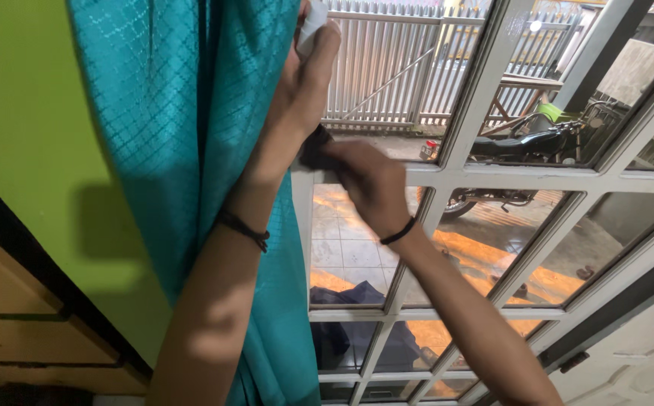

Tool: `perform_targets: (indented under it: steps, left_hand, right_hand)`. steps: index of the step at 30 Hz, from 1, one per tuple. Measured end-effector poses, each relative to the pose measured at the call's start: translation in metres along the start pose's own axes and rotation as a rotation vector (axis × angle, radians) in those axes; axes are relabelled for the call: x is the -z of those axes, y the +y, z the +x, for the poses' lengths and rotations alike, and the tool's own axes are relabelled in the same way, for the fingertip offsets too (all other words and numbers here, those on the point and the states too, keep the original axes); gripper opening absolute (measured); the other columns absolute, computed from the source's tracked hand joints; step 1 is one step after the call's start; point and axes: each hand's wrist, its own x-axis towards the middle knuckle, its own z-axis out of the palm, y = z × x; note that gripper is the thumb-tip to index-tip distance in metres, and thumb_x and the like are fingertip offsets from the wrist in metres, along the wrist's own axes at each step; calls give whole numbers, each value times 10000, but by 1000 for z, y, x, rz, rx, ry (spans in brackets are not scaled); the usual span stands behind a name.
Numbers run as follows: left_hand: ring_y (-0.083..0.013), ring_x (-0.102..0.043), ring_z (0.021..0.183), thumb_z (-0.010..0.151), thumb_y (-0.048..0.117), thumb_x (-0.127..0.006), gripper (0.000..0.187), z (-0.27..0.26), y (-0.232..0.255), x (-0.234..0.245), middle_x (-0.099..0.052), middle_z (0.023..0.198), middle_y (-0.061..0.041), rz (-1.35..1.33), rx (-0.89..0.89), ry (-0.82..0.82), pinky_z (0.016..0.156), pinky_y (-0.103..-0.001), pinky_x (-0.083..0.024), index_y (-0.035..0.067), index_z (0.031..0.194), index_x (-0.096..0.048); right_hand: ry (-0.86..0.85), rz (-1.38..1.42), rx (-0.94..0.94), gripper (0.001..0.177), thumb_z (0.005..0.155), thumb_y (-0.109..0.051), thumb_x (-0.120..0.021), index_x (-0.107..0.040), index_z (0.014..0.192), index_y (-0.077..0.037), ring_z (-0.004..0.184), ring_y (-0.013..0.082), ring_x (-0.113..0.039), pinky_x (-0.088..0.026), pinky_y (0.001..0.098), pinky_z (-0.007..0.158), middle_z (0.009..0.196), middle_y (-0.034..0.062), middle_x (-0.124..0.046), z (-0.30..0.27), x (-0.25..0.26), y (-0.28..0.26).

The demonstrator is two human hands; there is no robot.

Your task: The person wipes a glass pane of a window using a cloth after applying a liquid from a spray bottle.

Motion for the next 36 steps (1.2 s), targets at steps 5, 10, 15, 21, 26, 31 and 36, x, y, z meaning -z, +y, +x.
perform_targets:
  steps: [5, 10, 15, 21, 26, 31, 36]
  left_hand:
    - [-167, -562, 783, 1058, 263, -598, 222, 5, -10, -3, -544, 857, -59, 169, 79, -14, 780, -363, -513, 51, 996, -588]
    - [-171, -607, 781, 1051, 283, -587, 252, 0, -8, -1, -609, 851, -49, 107, 130, -15, 762, -367, -518, 42, 981, -612]
    - [-185, -668, 903, 1073, 294, -597, 289, -5, -5, -3, -695, 1008, -83, 58, 104, 27, 859, -373, -553, 21, 1146, -655]
    - [-180, -669, 886, 1079, 306, -601, 295, -6, -4, 2, -697, 1010, -79, 178, 59, 12, 851, -372, -551, 23, 1145, -651]
    - [-151, -597, 816, 1109, 346, -581, 327, -2, -15, -1, -601, 904, -45, 107, 41, -18, 784, -379, -520, 30, 1027, -591]
    - [-131, -452, 638, 1101, 405, -590, 461, -6, -15, 1, -416, 742, -32, 87, 225, -54, 683, -396, -425, 31, 856, -481]
    - [-166, -525, 736, 1134, 342, -576, 386, -4, -1, 2, -495, 787, -47, 202, 18, 9, 755, -402, -477, 16, 937, -521]
  right_hand:
    - [201, 63, -248, 381, 929, 141, -622, -728, 1222, -77, 787, 234, -738, -582, 321, 684, 995, 97, -741, 31, 36, 8]
    - [140, -349, 163, 447, 949, 114, -635, -654, 1361, -58, 1110, 293, -676, -585, 379, 930, 1245, 112, -668, 41, 20, 9]
    - [-163, -452, 201, 548, 826, 74, -607, -659, 1366, -7, 1048, 305, -610, -545, 399, 915, 1178, 125, -670, 18, 16, 8]
    - [-378, -407, 277, 464, 827, -4, -625, -707, 1283, -30, 1008, 290, -603, -542, 384, 896, 1148, 86, -699, -1, 53, 22]
    - [-447, -610, 190, 481, 773, 77, -583, -715, 1216, -56, 1020, 290, -625, -549, 382, 937, 1161, 85, -737, -12, 102, 34]
    - [-496, -642, 173, 345, 868, 61, -630, -740, 1175, -53, 978, 289, -641, -558, 385, 873, 1090, 107, -737, -3, 130, 28]
    - [-121, -566, 375, 342, 954, 132, -543, -717, 1197, -35, 963, 305, -665, -552, 402, 833, 1070, 133, -704, 51, 165, 22]
